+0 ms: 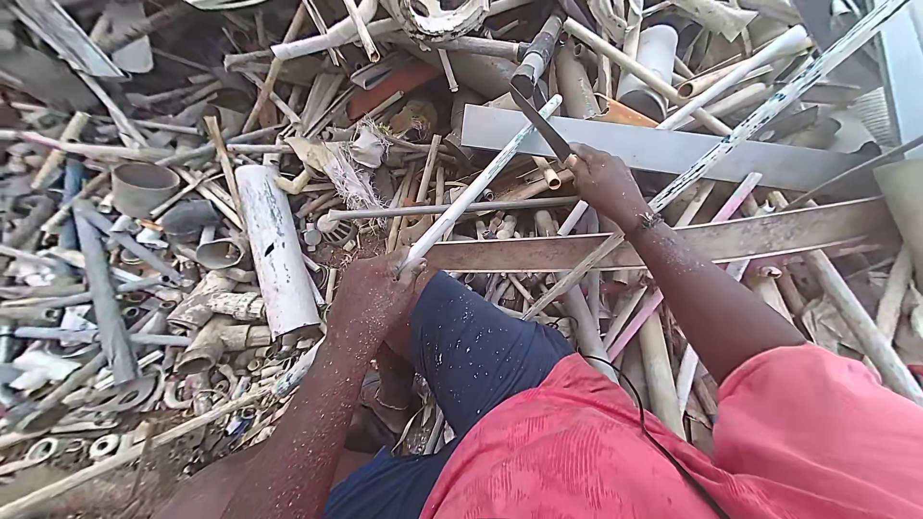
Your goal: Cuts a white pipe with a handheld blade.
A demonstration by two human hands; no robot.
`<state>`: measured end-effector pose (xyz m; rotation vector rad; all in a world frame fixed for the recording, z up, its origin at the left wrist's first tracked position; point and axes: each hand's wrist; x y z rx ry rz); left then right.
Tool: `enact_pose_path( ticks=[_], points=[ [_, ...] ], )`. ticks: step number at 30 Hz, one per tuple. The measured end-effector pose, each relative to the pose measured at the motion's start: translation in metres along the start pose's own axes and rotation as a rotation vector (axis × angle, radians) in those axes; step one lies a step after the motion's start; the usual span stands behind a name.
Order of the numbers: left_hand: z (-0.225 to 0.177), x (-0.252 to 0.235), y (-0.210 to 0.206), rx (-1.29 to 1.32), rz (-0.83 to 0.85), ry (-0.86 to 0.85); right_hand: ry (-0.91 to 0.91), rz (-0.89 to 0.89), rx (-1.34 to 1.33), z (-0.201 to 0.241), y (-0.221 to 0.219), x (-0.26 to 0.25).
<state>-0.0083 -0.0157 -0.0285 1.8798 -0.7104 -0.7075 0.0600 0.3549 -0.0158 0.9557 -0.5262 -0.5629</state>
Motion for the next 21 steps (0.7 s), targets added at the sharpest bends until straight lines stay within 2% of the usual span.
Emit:
enact_pose_path(
  ticks=[4,6,7,10,14,18,21],
  points=[
    [0.001,-0.007,0.007,0.039,0.037,0.051,0.058,0.097,-0.082,0.015,-0.006,0.008],
    [0.004,-0.008,0.006,0.07,0.048,0.056,0.074,0.024,0.015,0.019,-0.006,0.003],
    [0.005,-0.006,0.004,0.074,0.051,0.048,0.02,-0.026,0.057,0.016,-0.002,-0.009],
    [0.006,-0.006,0.0,0.074,0.044,0.019,-0.034,-0.108,0.05,0.004,0.007,-0.04],
    [0.008,-0.009,0.007,0.132,0.11,0.09,0.181,-0.089,0.166,0.027,-0.013,-0.003],
    [0.003,-0.009,0.006,0.186,0.128,0.111,-0.047,-0.128,0.182,0.007,0.006,-0.037],
    [0.011,-0.014,0.006,0.254,0.137,0.143,0.058,-0.059,0.182,0.02,-0.003,-0.018]
  ],
)
Point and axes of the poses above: each hand's wrist, its own x-axis away from the middle knuckle, its own y-axis out of the back of the hand, z = x × y, and after that the axes turned 15 degrees about -y, right-handed
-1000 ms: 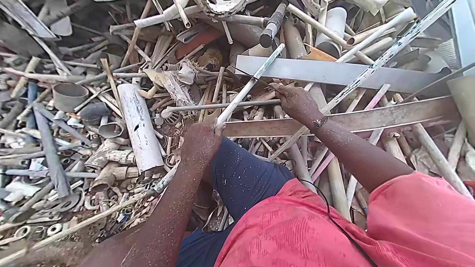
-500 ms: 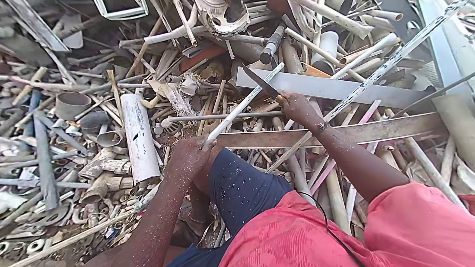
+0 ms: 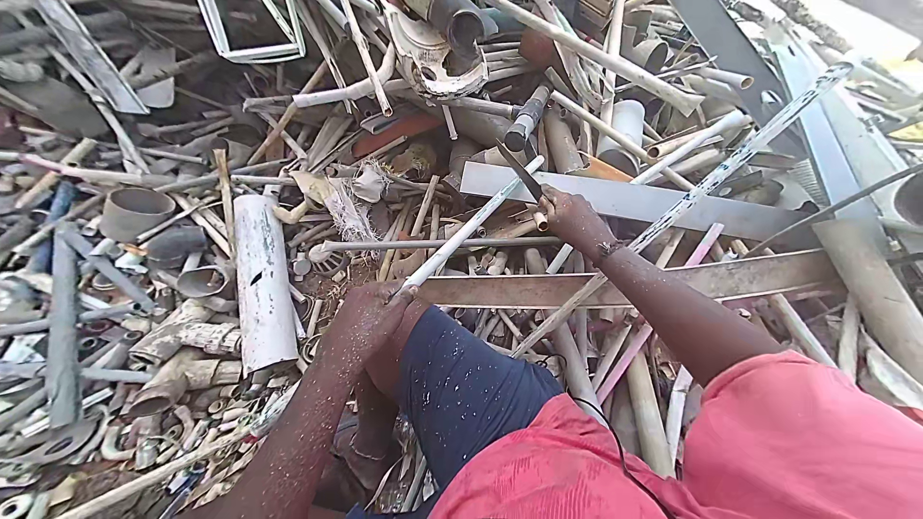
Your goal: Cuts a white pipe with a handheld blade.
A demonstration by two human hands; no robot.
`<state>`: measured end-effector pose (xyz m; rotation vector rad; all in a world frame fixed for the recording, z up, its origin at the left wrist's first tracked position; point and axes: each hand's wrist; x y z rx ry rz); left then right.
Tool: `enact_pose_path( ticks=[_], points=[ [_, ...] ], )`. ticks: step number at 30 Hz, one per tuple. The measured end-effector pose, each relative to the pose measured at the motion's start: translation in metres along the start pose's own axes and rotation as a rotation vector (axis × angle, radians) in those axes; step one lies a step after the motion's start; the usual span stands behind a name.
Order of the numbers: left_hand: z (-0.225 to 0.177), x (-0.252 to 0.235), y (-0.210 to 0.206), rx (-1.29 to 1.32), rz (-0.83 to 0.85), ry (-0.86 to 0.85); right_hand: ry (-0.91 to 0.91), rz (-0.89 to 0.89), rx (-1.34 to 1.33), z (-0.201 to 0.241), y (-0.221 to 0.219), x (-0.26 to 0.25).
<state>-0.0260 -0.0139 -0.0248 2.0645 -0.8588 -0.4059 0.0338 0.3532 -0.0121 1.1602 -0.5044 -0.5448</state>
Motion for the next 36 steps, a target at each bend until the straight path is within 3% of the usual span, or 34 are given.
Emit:
enact_pose_path(
  ticks=[2,7,11,14,16,20,24,29,33,36],
  points=[
    [0.006,-0.002,0.001,0.048,-0.001,0.019,0.079,0.017,0.066,0.013,0.0,0.021],
    [0.003,-0.002,-0.002,0.08,0.014,0.045,-0.107,-0.008,0.033,-0.009,0.004,-0.016],
    [0.015,0.001,0.004,0.178,0.003,0.13,0.092,0.051,0.07,0.019,-0.005,0.024],
    [0.011,0.001,0.003,0.141,0.034,0.154,-0.036,-0.006,0.1,-0.001,0.001,-0.006],
    [0.008,-0.002,0.006,0.07,0.051,0.122,-0.049,-0.006,0.073,-0.008,0.003,-0.019],
    [0.014,-0.001,0.011,-0.043,-0.001,-0.017,0.145,0.063,0.105,0.019,-0.003,0.02],
    [0.007,0.007,0.001,-0.229,-0.044,-0.09,-0.015,-0.014,0.088,-0.007,0.002,-0.022],
    [0.008,0.009,-0.004,-0.351,-0.069,-0.117,0.169,0.085,0.096,0.023,0.001,0.021],
    [0.007,0.011,-0.012,-0.373,-0.068,-0.135,0.023,-0.002,0.117,-0.01,0.006,-0.03],
    [0.007,0.009,-0.007,-0.395,-0.071,-0.134,0.126,0.046,0.027,-0.002,0.005,-0.022]
  ],
)
Point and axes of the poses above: each hand's wrist, its own x-axis away from the middle knuckle, its own y-axis out of the back of the hand, z = x × y, and after that the axes turned 15 degrees about -y, right-handed
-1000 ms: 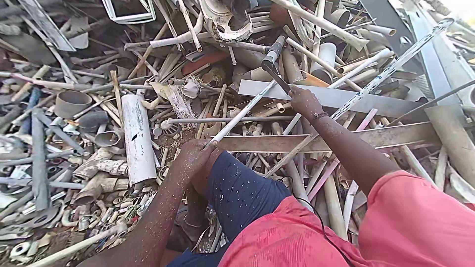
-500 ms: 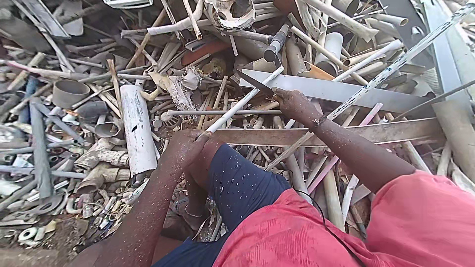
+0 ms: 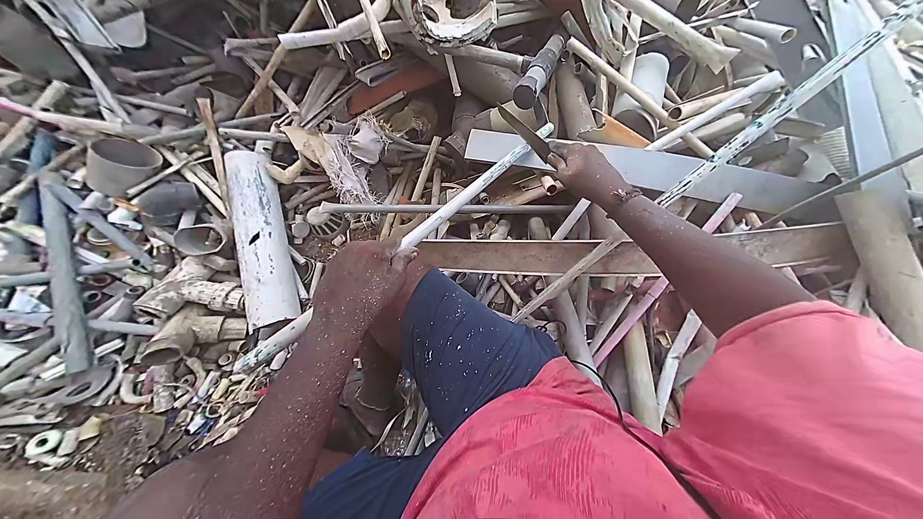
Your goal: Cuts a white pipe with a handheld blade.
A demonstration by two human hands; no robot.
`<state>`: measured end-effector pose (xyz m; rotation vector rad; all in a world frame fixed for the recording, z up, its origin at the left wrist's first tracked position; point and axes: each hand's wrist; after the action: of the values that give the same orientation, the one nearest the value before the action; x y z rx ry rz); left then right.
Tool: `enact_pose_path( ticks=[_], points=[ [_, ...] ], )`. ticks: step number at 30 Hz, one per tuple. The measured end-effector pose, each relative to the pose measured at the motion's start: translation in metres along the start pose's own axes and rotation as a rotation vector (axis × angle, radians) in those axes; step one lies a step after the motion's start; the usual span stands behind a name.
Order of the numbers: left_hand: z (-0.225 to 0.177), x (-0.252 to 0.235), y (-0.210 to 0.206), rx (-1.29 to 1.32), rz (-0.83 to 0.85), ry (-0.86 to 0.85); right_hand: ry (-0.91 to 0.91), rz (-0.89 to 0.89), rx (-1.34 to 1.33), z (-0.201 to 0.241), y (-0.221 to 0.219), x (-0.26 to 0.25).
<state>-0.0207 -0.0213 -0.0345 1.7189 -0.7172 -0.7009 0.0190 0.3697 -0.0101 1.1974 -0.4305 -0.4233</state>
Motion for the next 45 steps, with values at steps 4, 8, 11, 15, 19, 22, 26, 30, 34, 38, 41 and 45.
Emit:
enact_pose_path(
  ticks=[4,8,11,15,19,22,26,30,34,38,41,45],
  points=[
    [0.004,0.003,-0.007,0.004,-0.045,-0.055,-0.012,-0.006,0.059,0.0,-0.003,0.005],
    [-0.001,0.001,-0.008,-0.023,-0.032,-0.019,-0.048,-0.01,0.034,-0.008,-0.003,-0.013],
    [0.003,0.005,-0.011,-0.01,-0.049,-0.021,0.012,0.046,0.007,0.013,-0.009,0.02],
    [-0.004,0.004,-0.018,-0.028,-0.021,-0.031,-0.16,-0.018,0.019,-0.021,-0.008,-0.016],
    [0.002,0.008,-0.013,-0.017,-0.059,-0.032,-0.012,-0.002,0.01,0.005,-0.008,0.011],
    [0.001,0.01,-0.018,-0.073,-0.088,-0.074,-0.11,-0.045,0.093,-0.006,0.001,-0.006],
    [0.006,0.016,-0.021,-0.144,-0.159,-0.123,-0.049,-0.05,0.056,-0.006,0.008,-0.012],
    [0.012,0.023,-0.029,-0.16,-0.241,-0.186,-0.063,-0.039,0.025,-0.009,0.003,-0.003],
    [0.011,0.019,-0.032,-0.204,-0.275,-0.193,-0.147,-0.078,-0.002,-0.015,0.001,-0.009],
    [0.012,0.02,-0.03,-0.222,-0.277,-0.206,-0.112,-0.067,-0.006,-0.01,-0.008,0.013],
    [0.006,0.016,-0.028,-0.236,-0.281,-0.222,-0.251,-0.118,-0.032,-0.025,-0.009,-0.005],
    [0.012,0.016,-0.029,-0.215,-0.277,-0.189,-0.063,-0.037,-0.071,0.006,-0.016,0.024]
  ],
)
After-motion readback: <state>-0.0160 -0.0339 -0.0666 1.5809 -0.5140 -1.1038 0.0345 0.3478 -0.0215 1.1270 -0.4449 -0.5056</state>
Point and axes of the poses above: each hand's wrist, its own x-axis away from the middle knuckle, its own y-axis out of the back of the hand, z = x × y, and after that the axes turned 15 degrees about -y, right-handed
